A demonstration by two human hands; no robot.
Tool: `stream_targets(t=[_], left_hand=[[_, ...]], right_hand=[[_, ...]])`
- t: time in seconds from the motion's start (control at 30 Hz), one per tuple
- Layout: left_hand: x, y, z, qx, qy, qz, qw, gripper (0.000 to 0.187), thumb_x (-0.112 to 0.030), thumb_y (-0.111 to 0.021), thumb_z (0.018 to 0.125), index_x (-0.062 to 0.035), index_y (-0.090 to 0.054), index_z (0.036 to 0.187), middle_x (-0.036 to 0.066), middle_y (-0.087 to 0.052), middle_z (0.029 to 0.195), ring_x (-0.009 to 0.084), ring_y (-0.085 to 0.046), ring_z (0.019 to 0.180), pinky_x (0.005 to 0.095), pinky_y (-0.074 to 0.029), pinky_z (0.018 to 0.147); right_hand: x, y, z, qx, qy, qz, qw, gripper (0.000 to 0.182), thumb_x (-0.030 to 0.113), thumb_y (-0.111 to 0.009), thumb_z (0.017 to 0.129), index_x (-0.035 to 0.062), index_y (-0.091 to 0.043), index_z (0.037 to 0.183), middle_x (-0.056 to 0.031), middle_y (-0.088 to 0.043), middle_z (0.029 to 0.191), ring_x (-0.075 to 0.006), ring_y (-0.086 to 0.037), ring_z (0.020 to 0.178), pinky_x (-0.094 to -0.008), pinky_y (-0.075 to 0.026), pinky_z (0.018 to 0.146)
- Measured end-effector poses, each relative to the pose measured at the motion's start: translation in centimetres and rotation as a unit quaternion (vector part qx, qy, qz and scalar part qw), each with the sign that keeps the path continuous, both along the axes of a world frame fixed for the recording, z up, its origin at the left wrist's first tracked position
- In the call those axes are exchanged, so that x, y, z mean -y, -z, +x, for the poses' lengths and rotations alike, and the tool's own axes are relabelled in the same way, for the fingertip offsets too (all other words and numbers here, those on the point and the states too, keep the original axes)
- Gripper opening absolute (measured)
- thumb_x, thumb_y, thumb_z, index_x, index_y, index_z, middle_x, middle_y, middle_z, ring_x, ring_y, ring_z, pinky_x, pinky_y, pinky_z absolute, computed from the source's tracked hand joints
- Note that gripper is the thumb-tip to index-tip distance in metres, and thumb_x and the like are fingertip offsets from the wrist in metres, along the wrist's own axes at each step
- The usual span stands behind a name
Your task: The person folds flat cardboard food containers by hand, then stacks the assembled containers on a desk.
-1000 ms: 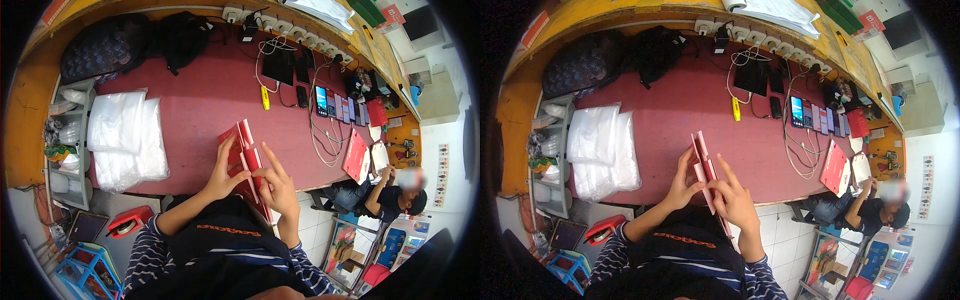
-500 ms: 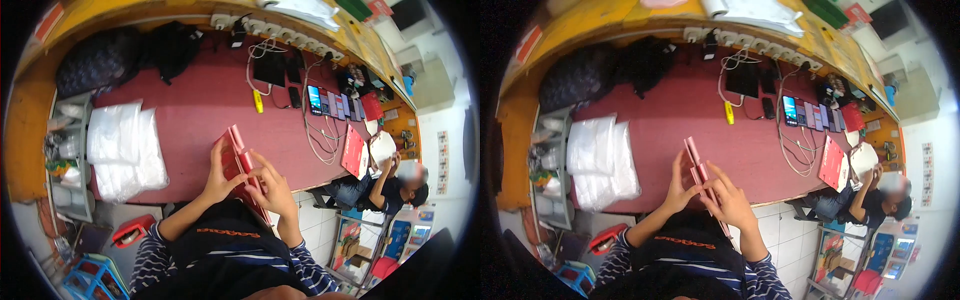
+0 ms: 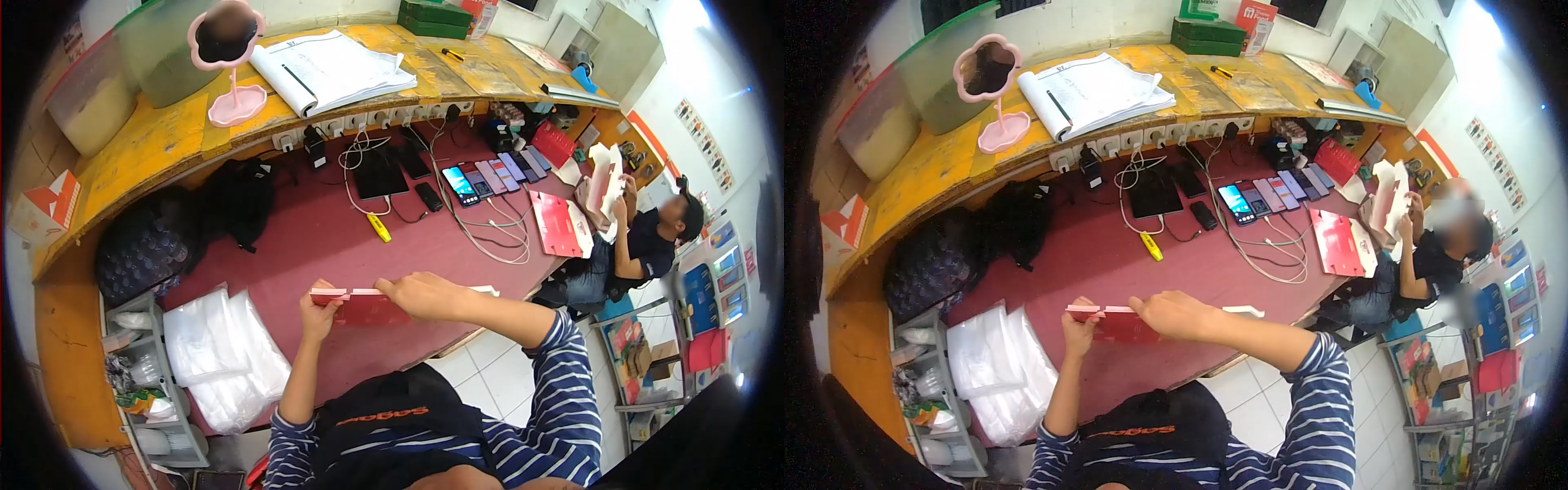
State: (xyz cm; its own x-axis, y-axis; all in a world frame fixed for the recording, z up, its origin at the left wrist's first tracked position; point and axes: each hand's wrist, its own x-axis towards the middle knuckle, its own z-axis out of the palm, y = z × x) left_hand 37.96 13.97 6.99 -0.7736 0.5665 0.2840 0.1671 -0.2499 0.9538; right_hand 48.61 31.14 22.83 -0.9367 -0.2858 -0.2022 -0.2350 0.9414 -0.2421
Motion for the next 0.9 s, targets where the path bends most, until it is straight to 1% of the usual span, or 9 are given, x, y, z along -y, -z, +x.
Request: stream_targets(t=[0.07,0.17,0.37,0.43,0.6,0.7,0.77,0.83,0.9], left_hand=[[-0.1,0.5,0.5,0.111,0.002,0.086,0.99,0.038,-0.021,-0.077,0.06,-0.0055,-0.047,0.078,-0.001,-0.045,0.073,0.0087,-0.046,0.068,0.0211,-0.039,0.06],[-0.2,2.0,0.2,0.026,-0.054,0.047,0.997,0.042,-0.014,-0.078,0.057,-0.008,-0.042,0.078,-0.002,-0.041,0.07,0.0089,-0.044,0.068,0.0212,-0.04,0.062],[-1.9,0.6,1.0,0.094,-0.094,-0.016,0.991,0.052,-0.003,-0.081,0.047,-0.0082,-0.042,0.08,0.0,-0.047,0.077,0.0085,-0.048,0.072,0.0229,-0.044,0.062],[-2.7,0.6,1.9,0.002,-0.241,-0.054,0.969,0.052,-0.001,-0.08,0.048,-0.0071,-0.042,0.083,0.0,-0.047,0.078,0.0098,-0.049,0.073,0.0242,-0.045,0.063],[-2.5,3.0,0.3,0.014,-0.182,-0.007,0.983,0.047,-0.005,-0.08,0.051,-0.0036,-0.047,0.086,0.003,-0.052,0.08,0.0113,-0.053,0.073,0.0257,-0.047,0.062],[-1.4,3.2,-1.1,0.07,-0.082,-0.061,0.992,0.041,-0.005,-0.077,0.057,-0.0004,-0.052,0.088,0.006,-0.058,0.08,0.0119,-0.056,0.068,0.0251,-0.049,0.057],[-1.3,2.0,-1.5,0.105,0.018,-0.018,0.994,0.033,-0.004,-0.075,0.061,0.0014,-0.056,0.088,0.008,-0.061,0.078,0.0123,-0.058,0.062,0.0247,-0.05,0.053],[-1.5,1.0,-1.3,0.14,0.02,-0.029,0.99,0.027,-0.002,-0.073,0.062,0.0005,-0.057,0.083,0.007,-0.061,0.076,0.0113,-0.057,0.06,0.0247,-0.049,0.053],[-1.4,2.0,-1.9,0.073,0.026,-0.04,0.996,0.022,-0.002,-0.072,0.063,0.0003,-0.058,0.079,0.007,-0.061,0.072,0.011,-0.057,0.06,0.025,-0.049,0.05]], right_hand=[[1.3,2.6,-0.5,-0.042,0.018,0.012,0.999,0.021,0.011,-0.053,0.073,-0.0008,-0.043,0.087,-0.0188,-0.057,0.068,-0.0338,-0.058,0.061,-0.0408,-0.046,0.053],[2.0,4.1,-0.9,-0.113,0.051,0.005,0.992,0.03,0.019,-0.057,0.072,-0.0002,-0.042,0.088,-0.0174,-0.057,0.069,-0.0326,-0.058,0.06,-0.0398,-0.046,0.052],[1.4,3.8,-0.9,-0.177,0.131,0.017,0.975,0.047,0.038,-0.064,0.067,0.0007,-0.044,0.087,-0.0149,-0.057,0.07,-0.0303,-0.059,0.061,-0.0383,-0.046,0.051],[1.1,4.1,-1.3,-0.216,0.162,0.027,0.962,0.05,0.042,-0.065,0.066,0.0006,-0.045,0.087,-0.0143,-0.058,0.071,-0.0295,-0.059,0.061,-0.0378,-0.047,0.052],[0.8,4.8,-2.0,-0.134,0.157,0.072,0.976,0.045,0.047,-0.063,0.066,0.0022,-0.06,0.068,-0.0133,-0.06,0.066,-0.0274,-0.06,0.064,-0.0345,-0.048,0.056],[1.5,3.9,-2.4,-0.118,0.18,0.081,0.973,0.045,0.048,-0.061,0.067,0.0039,-0.062,0.06,-0.0124,-0.059,0.062,-0.0271,-0.06,0.063,-0.0345,-0.048,0.056],[1.5,3.8,-2.3,-0.129,0.174,0.081,0.973,0.045,0.049,-0.06,0.067,0.0038,-0.062,0.061,-0.0122,-0.059,0.062,-0.027,-0.06,0.062,-0.0347,-0.048,0.055],[1.4,3.8,-2.3,-0.14,0.171,0.081,0.972,0.046,0.049,-0.06,0.067,0.0038,-0.062,0.062,-0.012,-0.059,0.061,-0.0268,-0.06,0.061,-0.0349,-0.048,0.054],[1.3,4.2,-2.5,-0.133,0.171,0.079,0.973,0.047,0.051,-0.06,0.066,0.0041,-0.062,0.063,-0.012,-0.059,0.061,-0.0265,-0.061,0.061,-0.0349,-0.048,0.054]])
